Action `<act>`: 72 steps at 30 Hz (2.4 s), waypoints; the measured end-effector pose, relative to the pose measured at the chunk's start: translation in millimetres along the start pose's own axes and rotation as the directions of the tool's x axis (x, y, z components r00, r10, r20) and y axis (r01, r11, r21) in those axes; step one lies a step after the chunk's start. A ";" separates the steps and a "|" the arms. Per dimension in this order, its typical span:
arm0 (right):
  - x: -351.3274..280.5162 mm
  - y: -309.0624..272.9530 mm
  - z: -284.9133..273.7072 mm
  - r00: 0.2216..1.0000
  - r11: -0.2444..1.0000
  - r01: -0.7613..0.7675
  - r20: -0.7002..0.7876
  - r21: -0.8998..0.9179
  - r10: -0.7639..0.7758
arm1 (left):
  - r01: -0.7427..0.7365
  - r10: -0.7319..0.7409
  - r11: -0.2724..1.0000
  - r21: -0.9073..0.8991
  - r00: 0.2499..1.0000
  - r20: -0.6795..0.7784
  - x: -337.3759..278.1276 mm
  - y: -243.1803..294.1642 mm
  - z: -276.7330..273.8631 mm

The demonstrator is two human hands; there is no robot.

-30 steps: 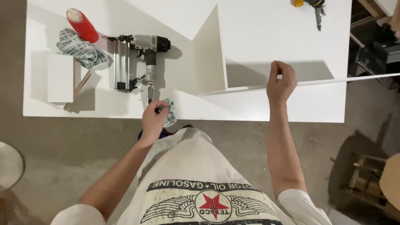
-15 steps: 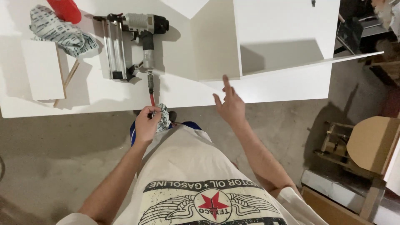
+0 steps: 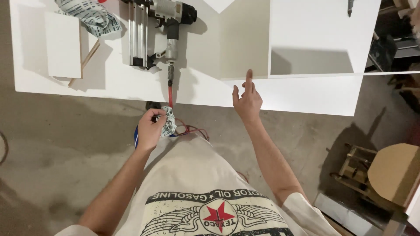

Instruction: Assembling white melamine boards into a structure using wood glue, a pneumatic nail gun, and spring clamps.

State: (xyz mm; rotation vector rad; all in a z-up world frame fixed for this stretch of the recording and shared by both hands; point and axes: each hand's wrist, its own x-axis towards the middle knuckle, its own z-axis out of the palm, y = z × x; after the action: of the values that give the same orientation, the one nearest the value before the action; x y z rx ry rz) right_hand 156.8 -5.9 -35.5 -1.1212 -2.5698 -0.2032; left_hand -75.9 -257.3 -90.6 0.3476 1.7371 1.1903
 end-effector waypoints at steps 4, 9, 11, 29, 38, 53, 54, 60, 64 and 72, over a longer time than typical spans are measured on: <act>-25.0 11.1 53.5 0.994 0.992 0.052 0.103 -0.116 -0.040 | 0.007 -0.007 1.000 0.010 1.000 -0.031 -29.4 -7.8 -6.5; -35.4 7.5 90.8 0.817 0.990 -0.007 0.570 -0.141 0.087 | 0.019 -0.015 0.998 0.058 0.998 -0.067 -76.2 21.2 -17.0; -43.6 13.5 99.0 0.805 0.987 0.022 0.588 -0.159 0.077 | 0.010 -0.006 0.999 0.051 0.996 -0.094 -87.7 8.4 -18.0; 12.8 -4.4 -13.7 0.775 0.857 -0.397 -0.379 0.329 0.505 | -0.121 0.096 0.988 0.092 0.966 0.238 -5.5 59.3 -57.4; 14.4 -30.0 42.4 0.669 0.772 -0.585 -0.389 0.251 0.633 | -0.154 0.068 0.972 0.179 0.908 0.413 60.2 122.9 -101.2; -18.7 -38.6 157.6 0.414 0.413 -0.909 0.243 0.059 0.877 | -0.138 0.069 0.980 0.142 0.909 0.411 103.1 132.0 -118.2; -14.5 -41.0 156.0 0.395 0.404 -0.914 0.300 0.035 0.868 | -0.132 0.061 0.981 0.145 0.909 0.413 106.3 129.0 -121.2; -19.2 -34.7 155.3 0.497 0.535 -0.844 0.316 -0.038 0.808 | -0.179 0.103 0.972 0.150 0.906 0.411 111.0 151.7 -115.2; -23.6 -32.6 150.2 0.588 0.598 -0.801 0.170 -0.011 0.791 | -0.207 0.123 0.968 0.145 0.888 0.443 121.8 156.3 -108.8; 10.7 -21.6 29.8 0.690 0.729 -0.682 -0.276 0.059 0.669 | -0.227 0.137 0.966 0.121 0.854 0.502 131.1 171.2 -88.5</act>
State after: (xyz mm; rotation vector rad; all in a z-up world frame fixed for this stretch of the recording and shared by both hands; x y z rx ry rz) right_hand 127.0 -5.5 -59.6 -1.8281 -1.7547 -0.2192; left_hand -259.7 -135.7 -14.7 0.8649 1.3781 0.9686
